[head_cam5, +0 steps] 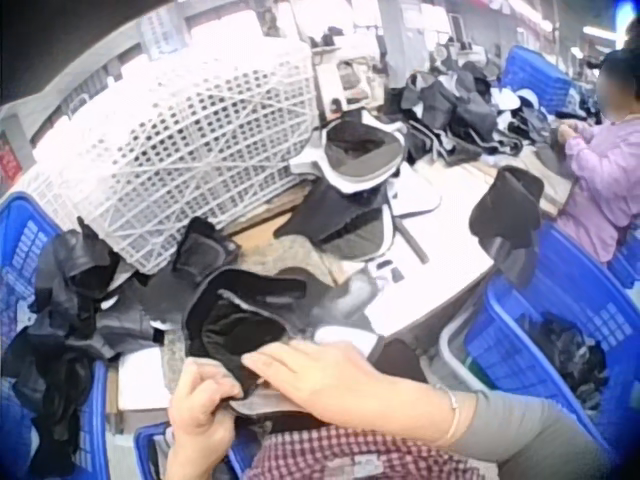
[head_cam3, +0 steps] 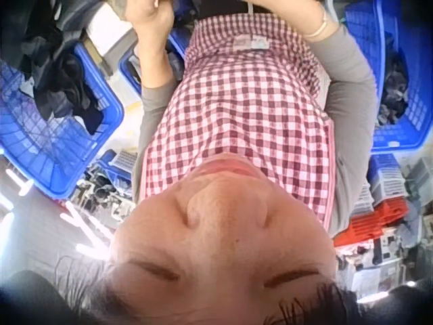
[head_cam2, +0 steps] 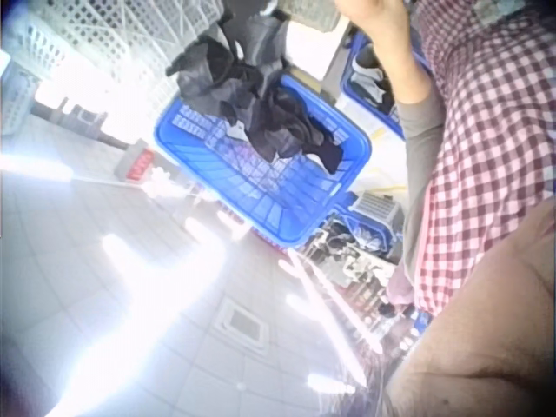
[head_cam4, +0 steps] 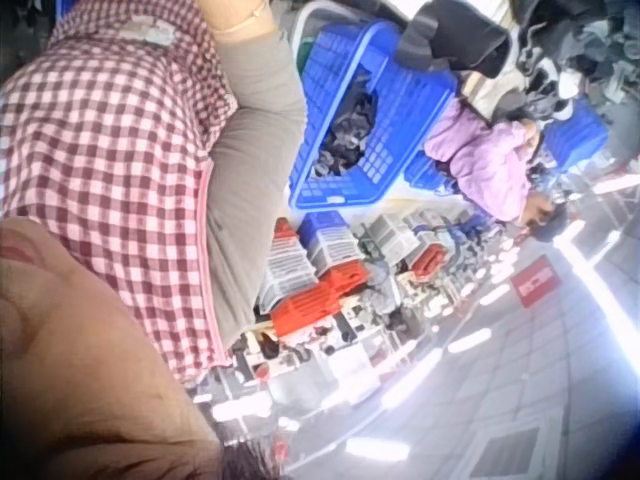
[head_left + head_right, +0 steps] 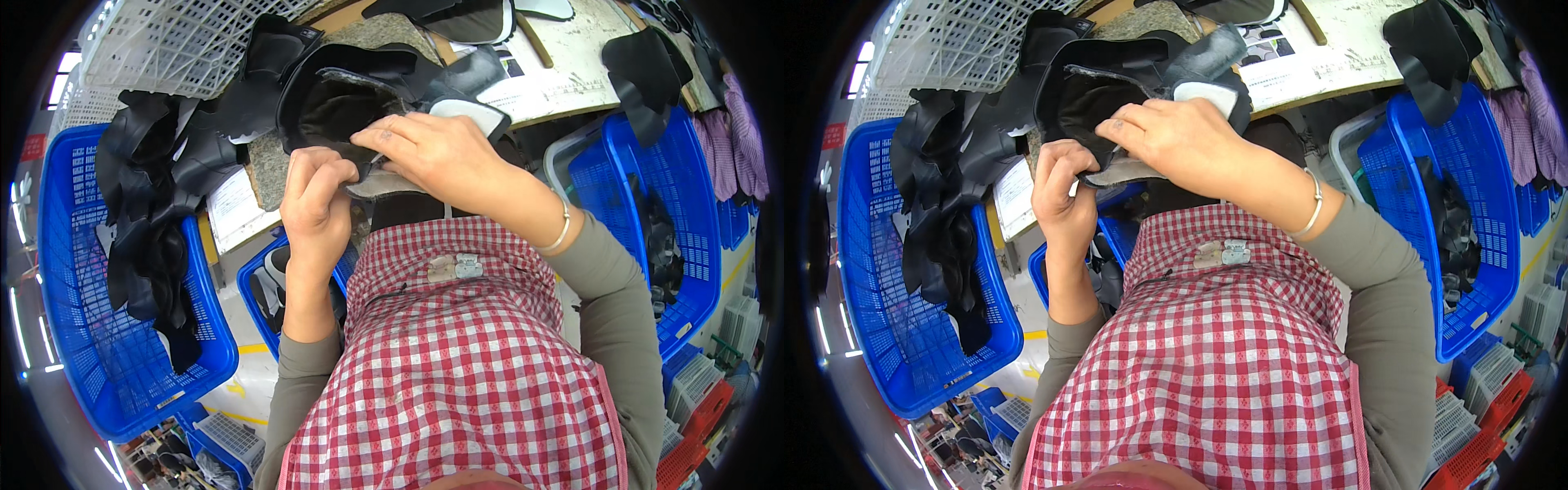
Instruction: The person repeatedly picks up black shoe parts from a table, aligns edges, and presses them together by hand. The person handles multiple similar parts one at a time, turning them over and smoothing edges before placing them back on the table.
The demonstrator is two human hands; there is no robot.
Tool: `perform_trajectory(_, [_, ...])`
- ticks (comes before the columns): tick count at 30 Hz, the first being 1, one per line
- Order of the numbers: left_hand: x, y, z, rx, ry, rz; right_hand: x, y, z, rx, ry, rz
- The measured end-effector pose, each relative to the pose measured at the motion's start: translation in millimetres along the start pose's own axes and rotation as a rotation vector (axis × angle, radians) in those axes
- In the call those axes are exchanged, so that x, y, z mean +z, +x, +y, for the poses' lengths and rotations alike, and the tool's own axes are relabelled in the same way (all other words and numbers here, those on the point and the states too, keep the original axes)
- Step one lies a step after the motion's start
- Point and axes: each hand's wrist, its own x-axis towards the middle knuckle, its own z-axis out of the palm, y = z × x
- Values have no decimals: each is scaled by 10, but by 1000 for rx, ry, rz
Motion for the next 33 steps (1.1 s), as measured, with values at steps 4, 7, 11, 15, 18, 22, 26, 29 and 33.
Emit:
perform_trajectory(4, [5, -84, -21, -7, 44, 26, 87, -122, 123, -29, -189, 30])
perform_trajectory(7, [-11, -184, -51, -50, 201, -65, 126, -223, 123, -53, -169, 77])
perform_trajectory(11, [-34, -279, -139, 61, 211, 10, 189, -217, 23, -66, -143, 98])
perform_trajectory(15, [-24, -343, -144, 121, 228, 72, 158, -165, -21, -59, -184, 106])
perform_trajectory(18, [-2, -337, -123, 154, 250, 111, 79, -155, 11, -99, -201, 136])
perform_trajectory(22, [20, -290, -140, 100, 259, 61, 21, -147, 61, -124, -200, 153])
perform_trajectory(26, [36, -283, -175, 154, 315, -24, -14, -203, 74, -112, -174, 102])
perform_trajectory(29, [52, -299, -172, 173, 306, -31, -25, -266, 70, -114, -166, 80])
perform_trajectory(33, [62, -276, -163, 221, 244, 17, -58, -259, 63, -142, -164, 47])
